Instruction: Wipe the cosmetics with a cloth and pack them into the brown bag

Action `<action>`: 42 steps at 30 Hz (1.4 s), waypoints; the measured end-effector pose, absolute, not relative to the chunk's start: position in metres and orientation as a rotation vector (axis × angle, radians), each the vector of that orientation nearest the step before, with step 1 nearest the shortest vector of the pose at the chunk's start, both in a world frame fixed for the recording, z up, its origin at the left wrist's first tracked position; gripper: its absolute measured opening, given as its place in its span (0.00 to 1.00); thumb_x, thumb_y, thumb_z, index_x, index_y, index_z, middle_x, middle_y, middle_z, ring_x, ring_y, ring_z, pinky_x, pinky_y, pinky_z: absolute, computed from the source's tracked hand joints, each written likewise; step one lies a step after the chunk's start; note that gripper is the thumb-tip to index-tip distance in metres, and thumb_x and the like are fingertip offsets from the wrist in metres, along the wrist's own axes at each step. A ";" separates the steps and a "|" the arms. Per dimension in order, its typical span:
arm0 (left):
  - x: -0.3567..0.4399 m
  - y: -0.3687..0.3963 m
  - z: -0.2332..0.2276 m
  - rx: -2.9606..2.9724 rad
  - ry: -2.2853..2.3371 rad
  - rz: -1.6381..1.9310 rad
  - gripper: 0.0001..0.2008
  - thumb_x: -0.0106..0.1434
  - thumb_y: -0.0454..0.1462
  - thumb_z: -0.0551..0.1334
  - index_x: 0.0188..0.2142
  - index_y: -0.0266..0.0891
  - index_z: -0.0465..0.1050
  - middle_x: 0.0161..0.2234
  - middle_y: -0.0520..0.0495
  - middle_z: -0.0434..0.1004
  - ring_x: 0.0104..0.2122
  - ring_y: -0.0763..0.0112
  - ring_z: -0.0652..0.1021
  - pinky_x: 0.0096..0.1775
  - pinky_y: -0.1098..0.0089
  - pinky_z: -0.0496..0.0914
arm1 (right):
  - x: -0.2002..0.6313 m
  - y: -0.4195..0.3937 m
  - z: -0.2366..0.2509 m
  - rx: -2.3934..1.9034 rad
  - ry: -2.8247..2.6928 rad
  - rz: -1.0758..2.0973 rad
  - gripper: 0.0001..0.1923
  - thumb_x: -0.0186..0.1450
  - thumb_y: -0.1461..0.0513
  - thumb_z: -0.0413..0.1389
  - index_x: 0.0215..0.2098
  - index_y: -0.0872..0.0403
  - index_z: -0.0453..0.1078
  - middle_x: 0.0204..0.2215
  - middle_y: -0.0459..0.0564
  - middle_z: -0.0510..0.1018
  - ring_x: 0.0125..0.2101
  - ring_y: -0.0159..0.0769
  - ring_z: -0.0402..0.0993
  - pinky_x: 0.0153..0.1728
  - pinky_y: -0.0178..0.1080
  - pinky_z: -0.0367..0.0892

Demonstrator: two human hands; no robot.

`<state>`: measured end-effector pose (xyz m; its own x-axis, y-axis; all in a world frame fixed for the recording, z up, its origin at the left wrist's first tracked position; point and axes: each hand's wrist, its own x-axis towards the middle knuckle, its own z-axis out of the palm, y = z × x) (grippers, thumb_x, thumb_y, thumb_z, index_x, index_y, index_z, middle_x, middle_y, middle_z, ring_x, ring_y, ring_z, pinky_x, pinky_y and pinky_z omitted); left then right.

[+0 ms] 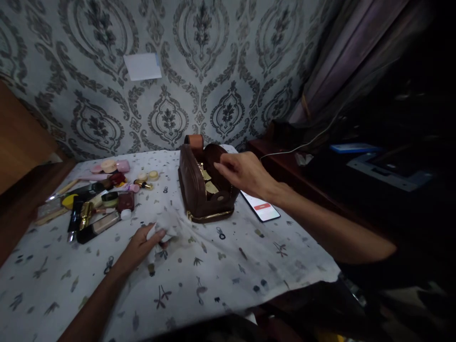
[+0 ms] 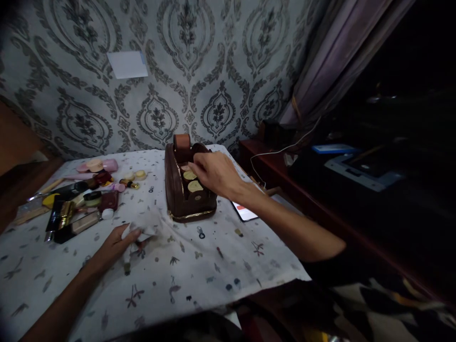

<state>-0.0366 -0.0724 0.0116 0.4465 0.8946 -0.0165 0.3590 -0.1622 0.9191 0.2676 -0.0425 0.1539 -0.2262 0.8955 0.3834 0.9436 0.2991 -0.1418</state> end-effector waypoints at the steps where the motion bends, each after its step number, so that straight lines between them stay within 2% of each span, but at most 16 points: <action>1: -0.037 -0.072 0.011 1.729 1.082 0.696 0.22 0.64 0.52 0.56 0.24 0.39 0.71 0.26 0.47 0.75 0.30 0.64 0.75 0.36 0.69 0.69 | 0.269 -0.050 0.148 -1.601 -2.149 -0.110 0.17 0.68 0.58 0.50 0.22 0.55 0.64 0.18 0.44 0.65 0.20 0.29 0.57 0.25 0.36 0.47; 5: -0.038 -0.072 0.009 1.692 1.100 0.706 0.22 0.64 0.52 0.56 0.25 0.39 0.71 0.25 0.48 0.75 0.28 0.65 0.75 0.35 0.70 0.69 | 0.267 -0.078 0.113 -1.333 -2.091 0.153 0.22 0.70 0.57 0.47 0.19 0.54 0.56 0.16 0.41 0.58 0.19 0.26 0.54 0.24 0.33 0.48; 14: -0.033 -0.074 0.016 1.635 1.151 0.758 0.21 0.62 0.53 0.58 0.25 0.39 0.71 0.23 0.48 0.75 0.26 0.65 0.74 0.33 0.69 0.69 | 0.226 -0.098 0.036 -0.984 -2.213 0.540 0.21 0.68 0.60 0.48 0.18 0.53 0.51 0.16 0.41 0.58 0.19 0.27 0.53 0.24 0.35 0.48; 20: -0.036 -0.071 0.014 1.649 1.200 0.844 0.21 0.62 0.52 0.58 0.24 0.38 0.70 0.23 0.49 0.74 0.26 0.67 0.73 0.33 0.70 0.69 | 0.184 -0.091 0.013 -1.049 -2.134 0.956 0.20 0.64 0.59 0.52 0.17 0.54 0.54 0.14 0.40 0.58 0.18 0.26 0.54 0.22 0.32 0.48; 24: -0.039 -0.068 0.009 1.646 1.199 0.941 0.20 0.63 0.51 0.58 0.25 0.38 0.68 0.23 0.52 0.70 0.26 0.71 0.70 0.31 0.72 0.67 | 0.150 -0.079 0.000 -1.061 -1.818 1.472 0.21 0.63 0.51 0.53 0.18 0.54 0.60 0.15 0.41 0.65 0.16 0.26 0.61 0.19 0.30 0.55; 27: -0.043 -0.065 0.006 1.613 1.214 1.017 0.20 0.63 0.52 0.57 0.25 0.38 0.65 0.23 0.53 0.68 0.25 0.73 0.68 0.30 0.73 0.66 | 0.125 -0.072 -0.005 -1.036 -1.614 1.688 0.20 0.60 0.48 0.55 0.20 0.54 0.63 0.16 0.43 0.68 0.16 0.27 0.64 0.18 0.30 0.58; 32: -0.051 -0.060 0.006 1.537 1.264 1.115 0.21 0.62 0.53 0.58 0.26 0.38 0.64 0.22 0.54 0.65 0.23 0.74 0.67 0.26 0.74 0.64 | 0.096 -0.068 -0.008 -0.977 -1.469 1.755 0.18 0.57 0.49 0.58 0.22 0.54 0.62 0.17 0.42 0.70 0.16 0.26 0.64 0.17 0.30 0.59; 42: -0.068 -0.054 0.012 1.467 1.456 1.346 0.23 0.63 0.55 0.56 0.30 0.37 0.70 0.23 0.51 0.73 0.21 0.73 0.71 0.25 0.73 0.64 | 0.100 -0.076 -0.020 -0.873 -1.619 1.625 0.21 0.60 0.46 0.58 0.24 0.53 0.62 0.20 0.43 0.69 0.18 0.27 0.63 0.18 0.31 0.59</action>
